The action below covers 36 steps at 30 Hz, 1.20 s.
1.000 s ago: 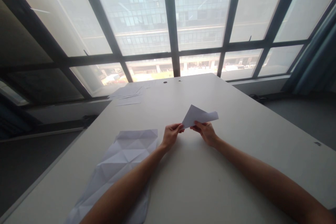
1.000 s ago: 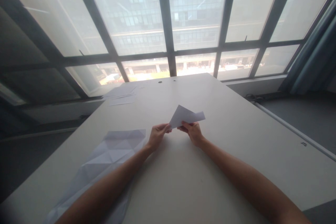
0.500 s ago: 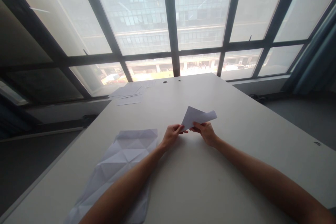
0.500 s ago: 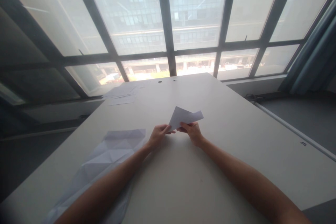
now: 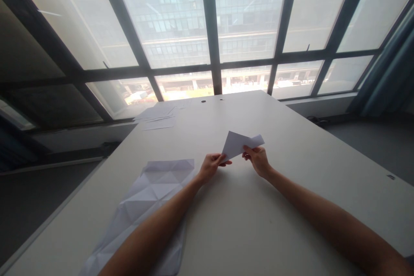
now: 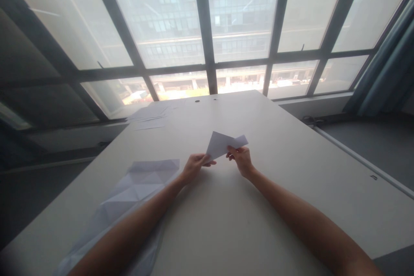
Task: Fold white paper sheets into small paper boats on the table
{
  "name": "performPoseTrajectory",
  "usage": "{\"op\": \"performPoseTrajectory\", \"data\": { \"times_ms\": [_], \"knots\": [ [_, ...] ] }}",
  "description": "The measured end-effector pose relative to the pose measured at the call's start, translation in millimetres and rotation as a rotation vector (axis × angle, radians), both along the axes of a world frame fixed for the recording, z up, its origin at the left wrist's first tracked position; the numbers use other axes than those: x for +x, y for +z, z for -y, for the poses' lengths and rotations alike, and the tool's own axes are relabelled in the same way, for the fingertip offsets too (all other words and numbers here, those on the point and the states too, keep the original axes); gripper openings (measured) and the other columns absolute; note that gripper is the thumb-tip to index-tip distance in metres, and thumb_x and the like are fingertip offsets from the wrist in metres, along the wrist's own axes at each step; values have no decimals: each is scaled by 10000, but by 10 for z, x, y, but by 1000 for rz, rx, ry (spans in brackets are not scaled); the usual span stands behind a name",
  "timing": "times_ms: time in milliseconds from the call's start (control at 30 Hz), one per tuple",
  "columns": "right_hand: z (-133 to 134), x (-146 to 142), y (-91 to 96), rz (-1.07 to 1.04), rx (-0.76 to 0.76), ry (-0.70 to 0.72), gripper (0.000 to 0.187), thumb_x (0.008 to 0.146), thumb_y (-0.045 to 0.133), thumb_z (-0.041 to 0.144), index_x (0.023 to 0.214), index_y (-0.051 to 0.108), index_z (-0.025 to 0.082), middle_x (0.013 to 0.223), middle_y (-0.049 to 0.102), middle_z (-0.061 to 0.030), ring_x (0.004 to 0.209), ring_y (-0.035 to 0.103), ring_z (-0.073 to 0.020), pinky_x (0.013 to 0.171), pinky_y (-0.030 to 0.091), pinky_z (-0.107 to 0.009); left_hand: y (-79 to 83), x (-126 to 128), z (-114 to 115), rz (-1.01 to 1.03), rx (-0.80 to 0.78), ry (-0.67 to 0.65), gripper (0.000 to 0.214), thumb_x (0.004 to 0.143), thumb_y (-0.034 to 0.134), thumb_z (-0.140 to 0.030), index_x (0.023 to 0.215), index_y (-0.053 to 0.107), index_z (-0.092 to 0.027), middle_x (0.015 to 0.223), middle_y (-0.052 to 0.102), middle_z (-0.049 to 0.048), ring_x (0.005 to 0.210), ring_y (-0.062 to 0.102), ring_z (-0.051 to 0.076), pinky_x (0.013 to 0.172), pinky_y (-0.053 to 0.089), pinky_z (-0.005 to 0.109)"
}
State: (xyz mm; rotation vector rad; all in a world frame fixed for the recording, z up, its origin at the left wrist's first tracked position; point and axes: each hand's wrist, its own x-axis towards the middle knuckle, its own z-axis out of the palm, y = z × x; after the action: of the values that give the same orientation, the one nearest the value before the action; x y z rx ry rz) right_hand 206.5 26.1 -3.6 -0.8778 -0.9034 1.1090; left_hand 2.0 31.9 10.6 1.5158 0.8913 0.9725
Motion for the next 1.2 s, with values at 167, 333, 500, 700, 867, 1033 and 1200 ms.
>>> {"op": "performPoseTrajectory", "data": {
  "times_ms": [167, 333, 500, 700, 867, 1033, 1200],
  "knots": [
    [22, -29, 20, -92, -58, -11, 327, 600, 856, 416, 610, 678, 142, 553, 652, -50, 503, 591, -165, 516, 487, -314, -41, -9, -42, 120, -103, 19, 661, 839, 532, -669, 987, 721, -53, 872, 746, 185, 828, 719, 287, 751, 549, 377],
    [12, -56, 18, -204, -53, -30, 285, 616, 858, 376, 720, 706, 158, 663, 699, -41, 582, 640, -173, 635, 557, -337, -37, -2, -53, 387, -232, -36, 655, 853, 492, -686, 1126, 669, -118, 1113, 700, 191, 1054, 665, 314, 909, 503, 430],
    [19, -119, 35, -271, -16, -28, 268, 630, 848, 354, 785, 705, 189, 758, 717, -17, 643, 660, -170, 735, 578, -358, 0, 83, 72, 448, -289, -171, 412, 790, 734, -470, 1090, 658, -197, 1340, 580, 146, 1170, 599, 292, 992, 444, 407],
    [160, -361, 71, -142, 6, 77, 263, 682, 807, 361, 853, 704, 189, 776, 711, -31, 616, 637, -165, 593, 531, -311, -125, 194, 148, 418, -313, -36, 345, 814, 709, -438, 1029, 693, -169, 1195, 655, 141, 1064, 637, 244, 888, 488, 350],
    [187, -334, 92, 6, 14, 315, 205, 687, 787, 310, 808, 692, 175, 728, 681, -24, 584, 571, -127, 502, 444, -238, -183, 121, 62, 509, -292, 61, 264, 808, 712, -431, 921, 702, -192, 1027, 701, 82, 916, 660, 182, 818, 515, 299],
    [45, -67, 61, -152, -96, 452, 296, 733, 762, 364, 949, 693, 174, 871, 704, -54, 675, 647, -147, 566, 496, -235, -158, 65, 8, 548, -346, 218, 284, 720, 799, -397, 756, 708, -131, 772, 701, 59, 738, 654, 140, 743, 525, 236],
    [0, 45, 45, -248, -111, 524, 361, 819, 687, 503, 945, 693, 165, 811, 687, -43, 683, 652, -133, 570, 496, -208, -171, 91, -5, 583, -354, 242, 313, 671, 840, -362, 751, 717, -85, 779, 709, 75, 746, 672, 153, 816, 543, 260]
  ]
}}
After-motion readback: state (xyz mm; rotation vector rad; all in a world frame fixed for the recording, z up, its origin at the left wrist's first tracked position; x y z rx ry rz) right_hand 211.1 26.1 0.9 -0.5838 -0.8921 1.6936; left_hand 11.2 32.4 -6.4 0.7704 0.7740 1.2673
